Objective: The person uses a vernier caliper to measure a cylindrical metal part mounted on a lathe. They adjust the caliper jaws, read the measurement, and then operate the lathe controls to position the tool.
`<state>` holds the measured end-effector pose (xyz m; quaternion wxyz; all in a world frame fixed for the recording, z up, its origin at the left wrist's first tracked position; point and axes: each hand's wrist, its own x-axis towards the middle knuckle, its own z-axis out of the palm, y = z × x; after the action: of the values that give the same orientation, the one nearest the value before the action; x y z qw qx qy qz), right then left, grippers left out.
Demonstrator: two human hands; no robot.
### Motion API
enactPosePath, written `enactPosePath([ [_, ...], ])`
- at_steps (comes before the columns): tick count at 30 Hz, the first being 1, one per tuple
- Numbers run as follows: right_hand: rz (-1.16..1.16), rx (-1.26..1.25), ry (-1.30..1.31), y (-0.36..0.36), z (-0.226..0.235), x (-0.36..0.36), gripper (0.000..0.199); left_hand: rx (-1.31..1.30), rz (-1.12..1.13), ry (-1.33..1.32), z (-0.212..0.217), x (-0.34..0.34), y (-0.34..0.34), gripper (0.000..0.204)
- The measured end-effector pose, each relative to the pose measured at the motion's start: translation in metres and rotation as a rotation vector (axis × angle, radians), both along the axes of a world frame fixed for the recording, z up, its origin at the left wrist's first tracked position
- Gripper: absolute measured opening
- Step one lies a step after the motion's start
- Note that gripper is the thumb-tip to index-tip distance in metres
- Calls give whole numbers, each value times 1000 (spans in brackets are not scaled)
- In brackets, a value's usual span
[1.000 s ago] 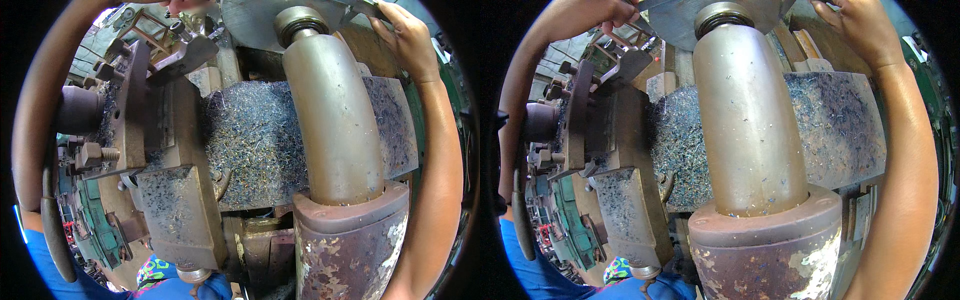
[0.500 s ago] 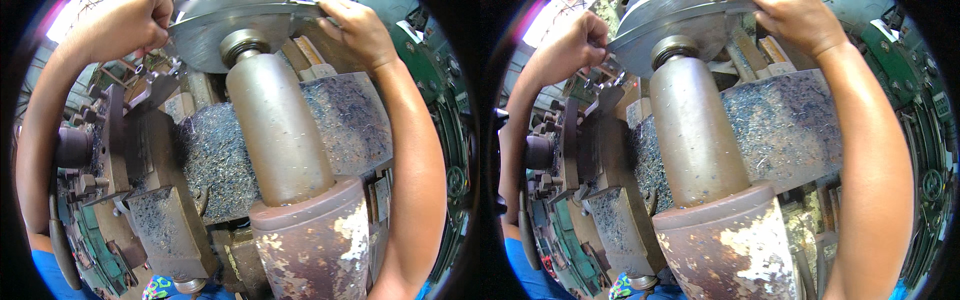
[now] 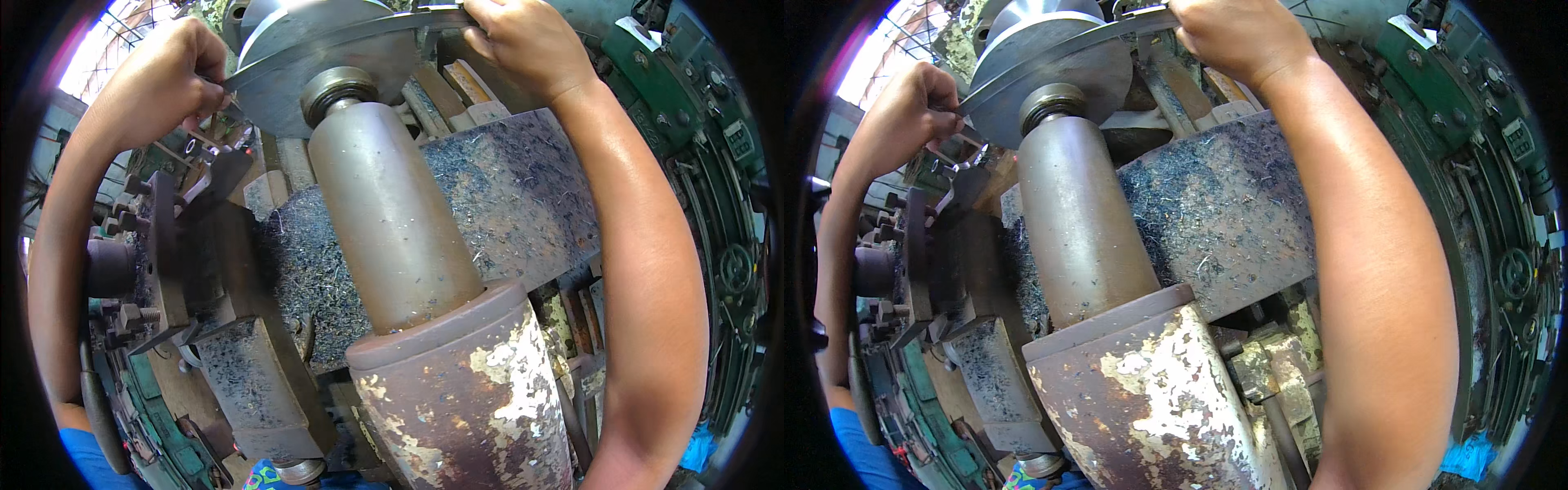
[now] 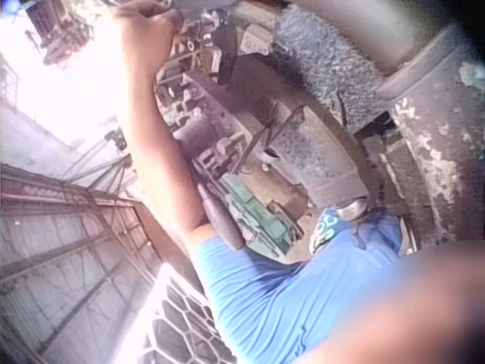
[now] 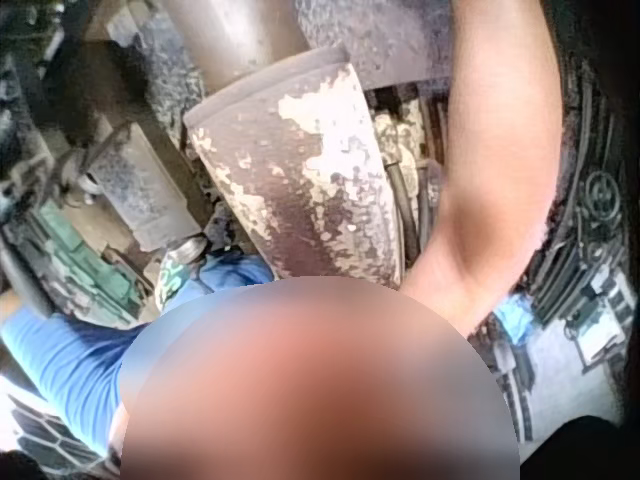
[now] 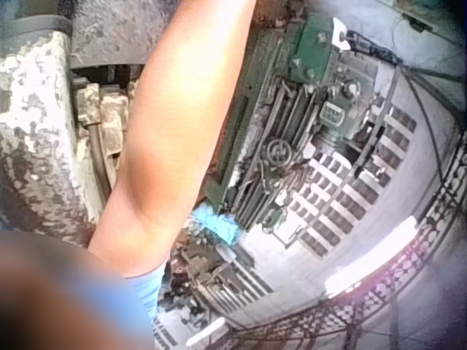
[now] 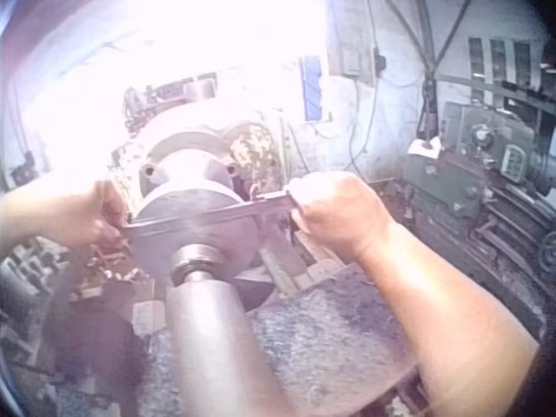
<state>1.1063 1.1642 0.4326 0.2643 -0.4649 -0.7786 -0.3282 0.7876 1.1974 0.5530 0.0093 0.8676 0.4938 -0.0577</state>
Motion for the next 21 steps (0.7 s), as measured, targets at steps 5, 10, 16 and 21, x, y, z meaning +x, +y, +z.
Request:
enactPosePath([
  [5, 23, -13, 41, 0, -5, -4, 12, 61, -76, -121, -5, -3, -3, 13],
  [10, 51, -19, 89, 0, -3, -5, 12, 36, -68, -113, -3, 0, -4, 13],
  [16, 13, -45, 116, 0, -3, -9, 12, 50, -46, -115, -4, 1, -6, 14],
  [21, 10, -41, 144, 1, -3, -12, 11, 37, -29, -78, -3, 2, -5, 14],
])
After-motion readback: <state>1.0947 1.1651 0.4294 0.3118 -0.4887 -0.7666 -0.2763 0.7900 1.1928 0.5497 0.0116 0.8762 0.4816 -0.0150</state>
